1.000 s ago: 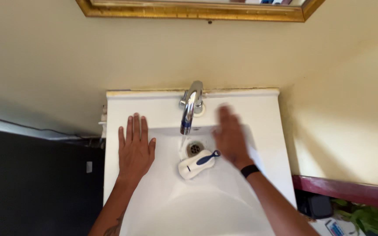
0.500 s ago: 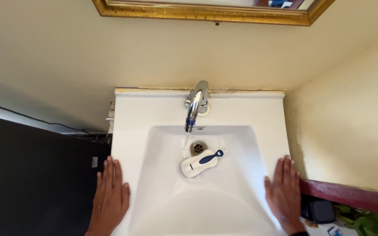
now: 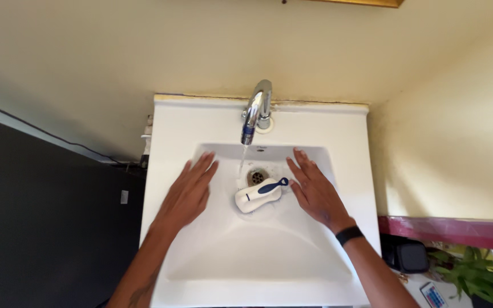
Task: The person scrubs the inside of a white bathroom sink using a blue and white scrub brush. They then rinse the sink and their hands under running water from the faucet.
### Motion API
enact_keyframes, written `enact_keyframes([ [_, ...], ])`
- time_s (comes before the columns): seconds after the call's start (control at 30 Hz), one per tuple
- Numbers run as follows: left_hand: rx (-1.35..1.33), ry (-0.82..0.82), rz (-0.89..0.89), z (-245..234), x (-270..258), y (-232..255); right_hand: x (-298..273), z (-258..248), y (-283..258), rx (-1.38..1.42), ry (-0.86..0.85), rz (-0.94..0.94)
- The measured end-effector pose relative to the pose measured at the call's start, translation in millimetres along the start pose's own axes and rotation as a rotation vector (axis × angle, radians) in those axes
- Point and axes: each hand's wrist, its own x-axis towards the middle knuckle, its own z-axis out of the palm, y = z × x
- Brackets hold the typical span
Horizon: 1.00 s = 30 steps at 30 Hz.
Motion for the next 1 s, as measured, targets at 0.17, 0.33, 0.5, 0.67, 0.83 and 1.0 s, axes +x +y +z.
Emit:
enact_keyframes([
  [0.17, -0.007, 0.072, -0.133, -25, -94, 9, -101, -15, -13, -0.150, 0.195, 0.187],
  [0.33, 0.194, -0.046, -0.225, -5, -151, 13, -205, 22, 14, -0.277, 0.135, 0.460],
  [0.5, 0.130, -0.242, -0.178, 25, -162, 39, -229, 87, 10, -0.214, 0.222, 0.180],
  [0.67, -0.012, -0.406, -0.119, 78, -189, 29, -228, 116, -14, -0.057, -0.270, 0.483],
  [0.83, -0.011, -0.438, -0.202, 119, -197, 35, -214, 167, -18, -0.052, -0.362, 0.329],
  [1.0, -0.176, -0.613, -0.178, 127, -164, 70, -185, 196, -51, 0.162, -0.515, 0.207],
])
